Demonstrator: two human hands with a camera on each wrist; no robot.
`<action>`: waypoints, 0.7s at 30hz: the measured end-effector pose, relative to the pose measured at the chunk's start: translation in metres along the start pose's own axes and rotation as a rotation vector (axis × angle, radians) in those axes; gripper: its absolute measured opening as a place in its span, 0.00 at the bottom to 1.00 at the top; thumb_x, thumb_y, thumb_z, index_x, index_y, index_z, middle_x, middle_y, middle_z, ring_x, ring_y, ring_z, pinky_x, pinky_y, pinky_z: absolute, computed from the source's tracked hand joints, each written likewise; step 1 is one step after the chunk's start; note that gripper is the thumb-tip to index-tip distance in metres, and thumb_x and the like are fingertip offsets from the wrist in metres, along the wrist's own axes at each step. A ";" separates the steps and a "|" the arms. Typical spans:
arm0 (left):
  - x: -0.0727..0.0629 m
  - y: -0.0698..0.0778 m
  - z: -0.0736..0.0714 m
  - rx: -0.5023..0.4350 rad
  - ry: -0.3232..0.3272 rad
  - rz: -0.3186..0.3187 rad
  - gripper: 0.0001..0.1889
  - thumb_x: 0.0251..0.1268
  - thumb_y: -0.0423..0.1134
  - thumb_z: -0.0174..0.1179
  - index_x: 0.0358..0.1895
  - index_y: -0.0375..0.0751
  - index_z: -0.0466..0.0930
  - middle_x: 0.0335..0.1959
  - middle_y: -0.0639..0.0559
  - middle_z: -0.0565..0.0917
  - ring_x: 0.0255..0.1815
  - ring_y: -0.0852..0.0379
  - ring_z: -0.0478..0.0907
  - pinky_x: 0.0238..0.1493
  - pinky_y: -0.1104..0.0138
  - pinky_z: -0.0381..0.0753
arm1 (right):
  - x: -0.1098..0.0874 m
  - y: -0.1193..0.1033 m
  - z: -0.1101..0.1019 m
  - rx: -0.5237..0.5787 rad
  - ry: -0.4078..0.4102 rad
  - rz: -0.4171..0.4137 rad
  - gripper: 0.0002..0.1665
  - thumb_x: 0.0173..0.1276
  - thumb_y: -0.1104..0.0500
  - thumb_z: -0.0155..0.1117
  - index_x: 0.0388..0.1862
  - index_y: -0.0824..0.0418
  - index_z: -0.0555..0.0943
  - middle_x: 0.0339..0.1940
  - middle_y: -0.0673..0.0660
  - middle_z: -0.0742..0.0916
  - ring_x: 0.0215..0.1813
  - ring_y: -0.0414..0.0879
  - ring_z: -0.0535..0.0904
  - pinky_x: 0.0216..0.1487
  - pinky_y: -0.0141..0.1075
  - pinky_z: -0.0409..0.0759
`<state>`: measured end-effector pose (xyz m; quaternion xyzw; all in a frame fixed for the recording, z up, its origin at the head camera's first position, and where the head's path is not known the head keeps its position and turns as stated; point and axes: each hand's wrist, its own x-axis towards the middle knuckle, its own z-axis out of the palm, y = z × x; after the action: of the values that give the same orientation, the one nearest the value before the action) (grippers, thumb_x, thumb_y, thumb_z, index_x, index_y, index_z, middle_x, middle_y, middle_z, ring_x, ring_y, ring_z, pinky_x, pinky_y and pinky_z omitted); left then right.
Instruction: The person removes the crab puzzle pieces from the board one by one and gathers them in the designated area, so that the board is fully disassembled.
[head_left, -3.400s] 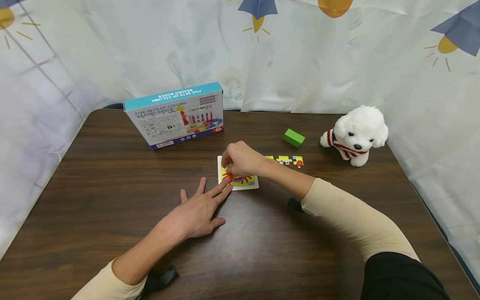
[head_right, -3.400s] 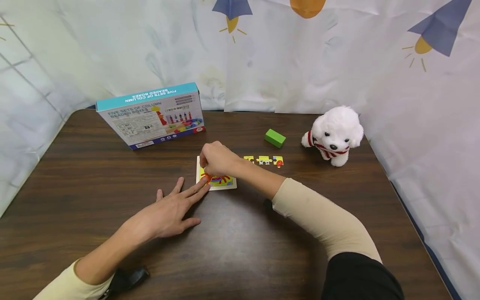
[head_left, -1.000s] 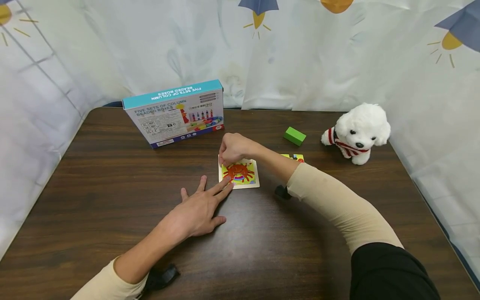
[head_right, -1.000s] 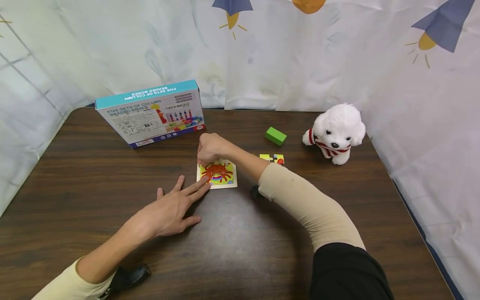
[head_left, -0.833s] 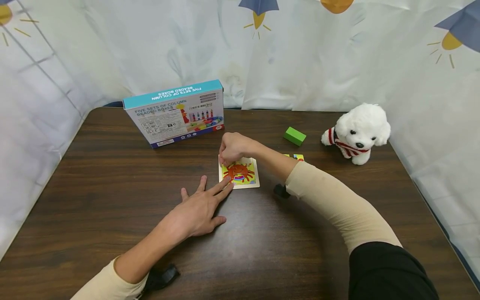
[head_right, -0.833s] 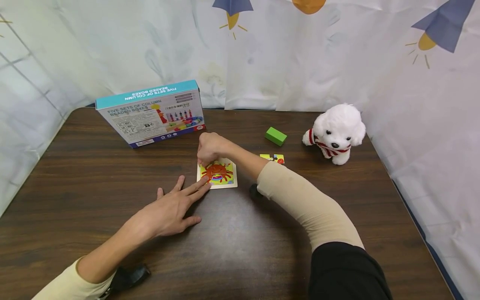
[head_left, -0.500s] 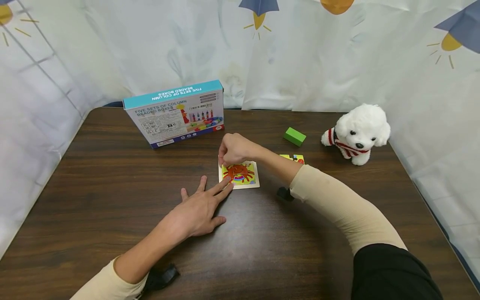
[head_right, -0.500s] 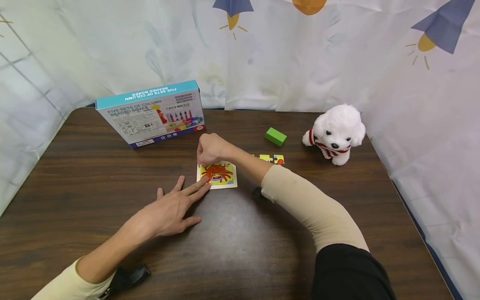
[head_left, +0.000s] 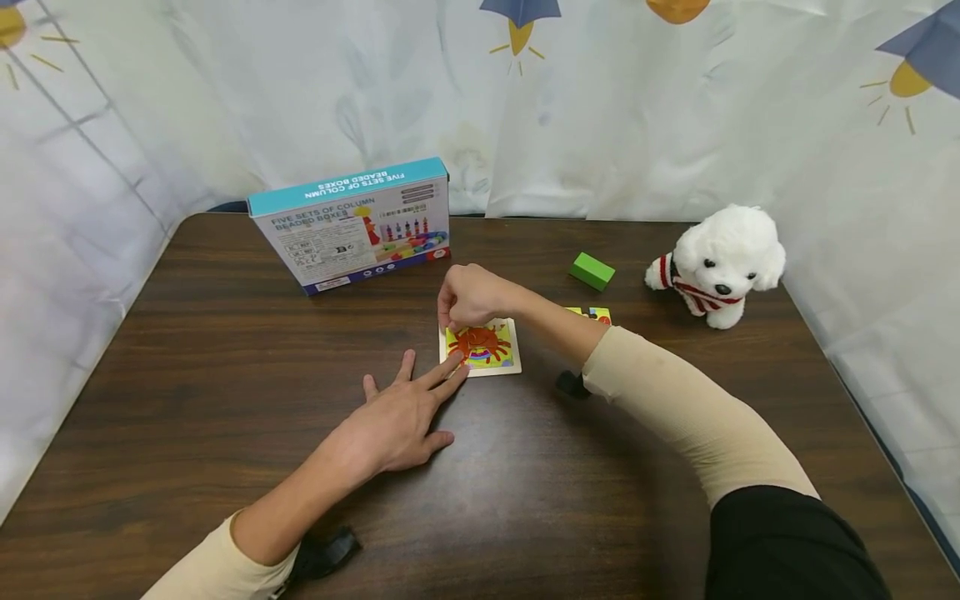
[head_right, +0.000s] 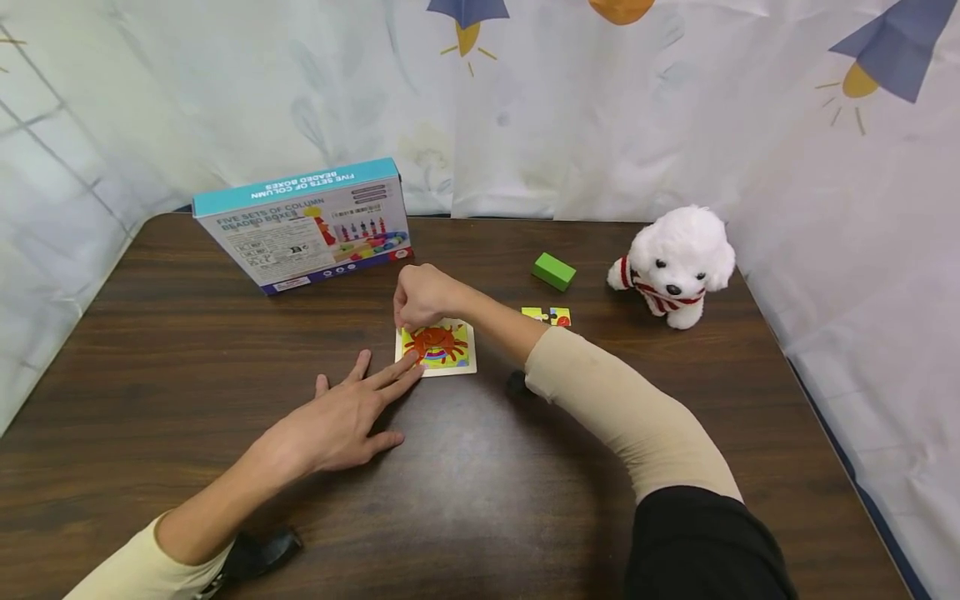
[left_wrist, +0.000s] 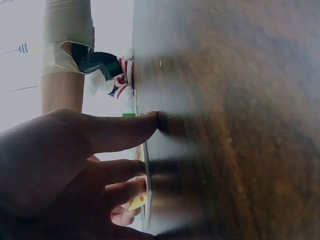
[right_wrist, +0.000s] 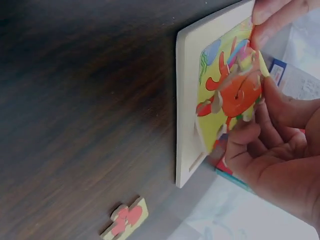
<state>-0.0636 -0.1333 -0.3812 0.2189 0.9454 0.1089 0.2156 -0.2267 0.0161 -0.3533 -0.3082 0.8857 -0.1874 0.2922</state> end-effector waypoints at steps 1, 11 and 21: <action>0.002 -0.002 0.003 -0.001 0.001 -0.004 0.46 0.70 0.58 0.66 0.85 0.63 0.49 0.88 0.65 0.44 0.83 0.23 0.45 0.55 0.13 0.55 | -0.001 0.000 0.000 0.000 -0.001 -0.010 0.09 0.68 0.65 0.68 0.28 0.56 0.89 0.29 0.51 0.89 0.33 0.44 0.78 0.33 0.32 0.77; 0.004 -0.005 0.006 -0.016 -0.005 -0.005 0.48 0.68 0.59 0.67 0.85 0.64 0.49 0.88 0.65 0.44 0.84 0.23 0.44 0.55 0.13 0.53 | -0.003 0.010 -0.005 0.131 0.045 0.007 0.06 0.65 0.66 0.69 0.30 0.58 0.89 0.28 0.51 0.87 0.33 0.45 0.77 0.32 0.32 0.73; 0.002 -0.003 0.001 -0.032 -0.035 -0.017 0.47 0.69 0.59 0.67 0.85 0.65 0.49 0.88 0.66 0.42 0.84 0.24 0.42 0.57 0.13 0.51 | -0.001 0.015 -0.001 0.274 0.021 -0.005 0.05 0.69 0.66 0.67 0.35 0.60 0.89 0.33 0.54 0.89 0.35 0.46 0.79 0.37 0.34 0.79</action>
<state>-0.0663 -0.1349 -0.3841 0.2091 0.9414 0.1185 0.2366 -0.2331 0.0278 -0.3594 -0.2657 0.8540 -0.3107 0.3218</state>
